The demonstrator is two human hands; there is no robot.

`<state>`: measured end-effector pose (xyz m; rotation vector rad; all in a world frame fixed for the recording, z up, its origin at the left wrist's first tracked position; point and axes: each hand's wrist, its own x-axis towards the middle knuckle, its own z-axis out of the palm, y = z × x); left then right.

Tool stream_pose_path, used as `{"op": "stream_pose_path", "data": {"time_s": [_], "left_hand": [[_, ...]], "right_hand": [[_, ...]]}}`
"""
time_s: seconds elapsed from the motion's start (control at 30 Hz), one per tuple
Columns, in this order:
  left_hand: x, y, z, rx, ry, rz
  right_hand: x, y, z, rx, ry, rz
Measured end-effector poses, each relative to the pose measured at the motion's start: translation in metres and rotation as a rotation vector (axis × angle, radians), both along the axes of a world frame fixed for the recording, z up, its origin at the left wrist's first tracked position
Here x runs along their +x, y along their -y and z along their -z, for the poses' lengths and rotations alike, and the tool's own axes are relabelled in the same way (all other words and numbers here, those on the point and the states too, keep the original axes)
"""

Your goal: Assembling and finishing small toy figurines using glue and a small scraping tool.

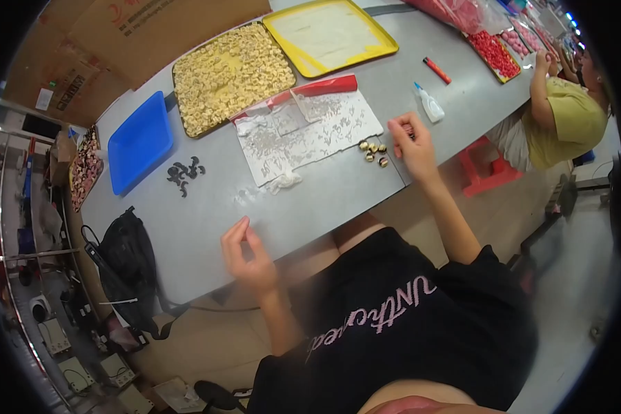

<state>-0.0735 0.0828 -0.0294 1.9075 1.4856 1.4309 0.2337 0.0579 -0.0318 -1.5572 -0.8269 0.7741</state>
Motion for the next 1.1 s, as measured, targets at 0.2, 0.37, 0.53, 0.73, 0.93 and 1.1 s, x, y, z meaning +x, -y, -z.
{"op": "stream_pose_path", "data": {"time_s": [0.2, 0.37, 0.53, 0.73, 0.93, 1.1], "left_hand": [[-0.001, 0.004, 0.005, 0.046, -0.02, 0.007], [-0.002, 0.007, 0.008, 0.059, -0.071, 0.013], [-0.002, 0.007, 0.01, 0.098, -0.075, 0.014], [-0.003, 0.008, 0.015, 0.128, -0.076, 0.02], [-0.005, 0.007, 0.014, 0.138, -0.078, 0.027], [-0.008, 0.005, 0.017, 0.138, -0.095, 0.028]], "right_hand": [[-0.05, -0.005, -0.01, 0.001, 0.952, -0.013], [-0.053, -0.01, -0.004, -0.036, 1.193, -0.096], [-0.049, -0.013, -0.002, 0.052, 1.195, -0.186], [-0.045, -0.013, 0.001, 0.151, 1.133, -0.277], [-0.039, -0.016, 0.0, 0.213, 1.116, -0.375], [-0.039, -0.019, 0.001, 0.197, 1.098, -0.431]]}}
